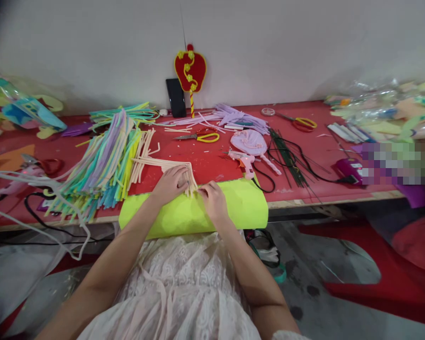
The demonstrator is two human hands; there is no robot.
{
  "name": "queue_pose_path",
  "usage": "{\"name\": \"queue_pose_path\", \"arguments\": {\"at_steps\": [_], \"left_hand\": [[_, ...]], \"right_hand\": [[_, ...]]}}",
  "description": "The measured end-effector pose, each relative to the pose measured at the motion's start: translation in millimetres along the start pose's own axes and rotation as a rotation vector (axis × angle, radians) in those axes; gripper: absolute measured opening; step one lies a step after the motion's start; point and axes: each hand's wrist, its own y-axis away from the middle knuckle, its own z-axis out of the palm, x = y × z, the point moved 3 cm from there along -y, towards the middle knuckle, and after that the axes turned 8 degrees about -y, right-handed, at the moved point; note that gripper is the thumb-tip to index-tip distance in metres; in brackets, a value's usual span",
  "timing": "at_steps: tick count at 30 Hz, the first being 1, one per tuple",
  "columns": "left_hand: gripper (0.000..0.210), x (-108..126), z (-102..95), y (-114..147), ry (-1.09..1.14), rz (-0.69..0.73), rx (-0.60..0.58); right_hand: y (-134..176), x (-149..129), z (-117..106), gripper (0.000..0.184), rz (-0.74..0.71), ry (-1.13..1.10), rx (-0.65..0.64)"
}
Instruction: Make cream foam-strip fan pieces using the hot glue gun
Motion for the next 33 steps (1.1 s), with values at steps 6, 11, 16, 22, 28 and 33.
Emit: {"name": "queue_pose_path", "arguments": {"at_steps": [6, 11, 16, 22, 28, 33], "left_hand": [[0.049, -0.4, -0.1, -0.1, -0.015, -0.001, 0.001], [0.049, -0.5, -0.7, -0.1, -0.014, -0.009, -0.013], [0.052, -0.4, -1.5, -0.4, -0.014, -0.017, -0.011], [0.059, 0.9, -0.1, -0.4, -0.050, -0.028, -0.029], [0.061, 0.4, 3.5, -0.3, -0.085, -0.038, -0.067], [0.061, -0.3, 3.7, -0.3, -0.098, -0.043, -0.071]], "right_hand": [[1.7, 2.7, -0.1, 0.014, -0.020, 0.020, -0.009], [2.1, 2.5, -1.2, 0.013, -0.006, 0.023, -0.017], [1.8, -0.9, -1.0, 0.008, 0.004, 0.039, -0.023], [1.2, -4.0, 0.7, 0.005, -0.019, 0.059, -0.033], [0.4, -5.3, 0.5, 0.006, -0.050, 0.082, -0.039], [-0.3, -8.9, -2.7, 0.009, -0.060, 0.047, -0.058]]}}
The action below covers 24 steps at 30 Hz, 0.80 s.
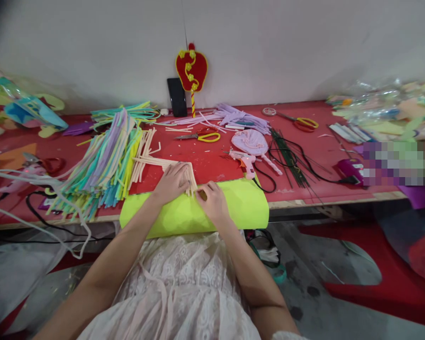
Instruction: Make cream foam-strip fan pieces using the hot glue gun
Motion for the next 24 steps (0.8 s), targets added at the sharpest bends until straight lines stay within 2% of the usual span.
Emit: {"name": "queue_pose_path", "arguments": {"at_steps": [3, 7, 13, 17, 24], "left_hand": [[0.061, 0.1, -0.1, -0.2, -0.004, 0.006, -0.006], [0.061, 0.1, -0.3, -0.8, -0.006, -0.001, -0.041], [0.060, 0.6, -2.0, -1.1, 0.007, 0.011, -0.042], [0.060, -0.5, -0.6, -1.5, 0.014, 0.017, -0.052], [0.059, -1.3, -0.7, -0.3, 0.022, 0.015, -0.038]], "right_hand": [[-6.6, 1.8, -7.3, 0.014, 0.010, -0.052, 0.003], [-30.7, 9.2, -13.3, 0.018, -0.086, -0.006, -0.026], [-66.7, 28.3, 4.7, 0.019, -0.172, 0.034, -0.122], [-68.7, 35.1, 14.0, 0.018, -0.132, -0.005, -0.138], [-65.7, 35.3, 15.0, 0.016, -0.119, -0.024, -0.124]]}}
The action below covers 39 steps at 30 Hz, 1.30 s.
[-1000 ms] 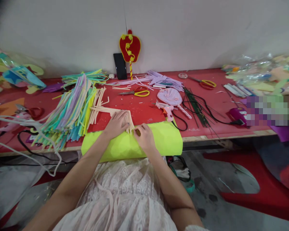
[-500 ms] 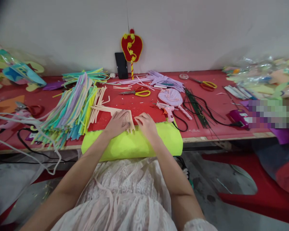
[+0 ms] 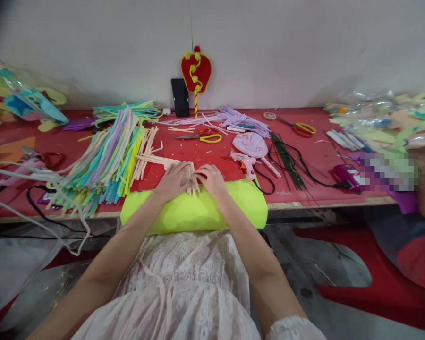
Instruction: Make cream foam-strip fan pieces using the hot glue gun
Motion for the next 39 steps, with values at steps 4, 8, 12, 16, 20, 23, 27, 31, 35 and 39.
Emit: {"name": "queue_pose_path", "arguments": {"at_steps": [4, 8, 12, 16, 20, 23, 27, 31, 35, 39], "left_hand": [[0.059, 0.4, -0.2, 1.2, -0.010, 0.013, 0.011], [0.060, -0.2, 0.4, 1.4, -0.020, 0.010, 0.010], [0.060, -0.8, 0.1, 1.7, -0.023, 0.000, 0.011], [0.059, -1.5, 0.1, 2.4, -0.021, 0.012, 0.017], [0.059, -2.6, 0.7, 3.0, -0.012, 0.020, 0.028], [0.059, -3.0, 1.3, 3.2, -0.012, 0.022, 0.043], [0.059, -2.7, 1.6, 3.3, -0.009, 0.020, 0.059], [0.058, -1.4, 0.1, 4.1, 0.000, 0.019, 0.058], [0.058, -0.8, -0.7, 4.6, 0.006, 0.014, 0.055], [0.058, -1.8, 1.7, 3.8, 0.013, 0.003, 0.050]], "right_hand": [[0.6, 0.9, 2.3, 0.016, -0.021, 0.032, 0.017], [1.2, 0.1, 2.9, 0.015, -0.031, 0.034, 0.006], [0.8, -0.8, 1.7, 0.013, -0.018, 0.011, 0.008], [2.8, -2.7, 0.5, 0.013, -0.002, -0.011, 0.021], [7.6, -5.3, -0.4, 0.013, -0.003, -0.027, 0.015], [10.2, -6.3, -1.3, 0.011, -0.002, -0.027, 0.018], [10.7, -7.5, -1.9, 0.009, -0.006, -0.024, 0.006], [10.3, -7.7, -2.2, 0.007, 0.000, -0.011, -0.007], [10.4, -7.3, -2.0, 0.005, 0.000, -0.014, -0.009], [10.7, -7.6, -1.9, 0.007, 0.003, -0.014, -0.002]]}}
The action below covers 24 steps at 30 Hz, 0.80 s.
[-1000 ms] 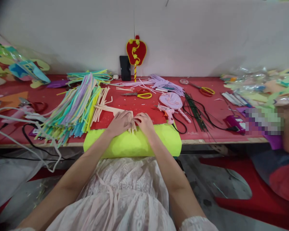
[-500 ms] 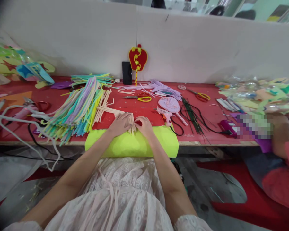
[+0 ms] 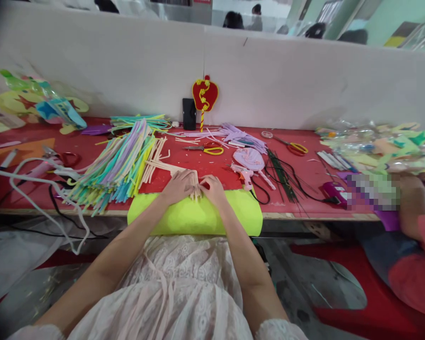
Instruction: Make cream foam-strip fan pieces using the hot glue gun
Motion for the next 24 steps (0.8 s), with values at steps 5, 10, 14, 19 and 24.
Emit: {"name": "queue_pose_path", "arguments": {"at_steps": [5, 10, 14, 19, 24], "left_hand": [[0.059, -1.2, 1.1, -0.4, 0.004, -0.005, -0.008], [0.060, -0.7, -3.0, 0.8, 0.023, 0.000, 0.007], [0.060, -0.1, -4.9, -0.1, 0.027, -0.012, 0.006], [0.059, -0.9, -2.6, -1.2, 0.034, -0.003, 0.013], [0.060, -4.1, 3.5, 1.2, 0.029, -0.018, 0.020]], "right_hand": [[0.1, -1.7, -0.1, 0.009, -0.010, -0.020, 0.011], [-0.5, -4.3, -1.7, 0.009, 0.021, -0.054, 0.026], [-0.3, -5.6, -4.6, 0.011, 0.077, -0.093, 0.054], [1.6, -4.3, -3.9, 0.007, 0.066, -0.094, 0.022], [3.6, 0.6, -0.9, 0.009, 0.048, -0.102, 0.010]]}}
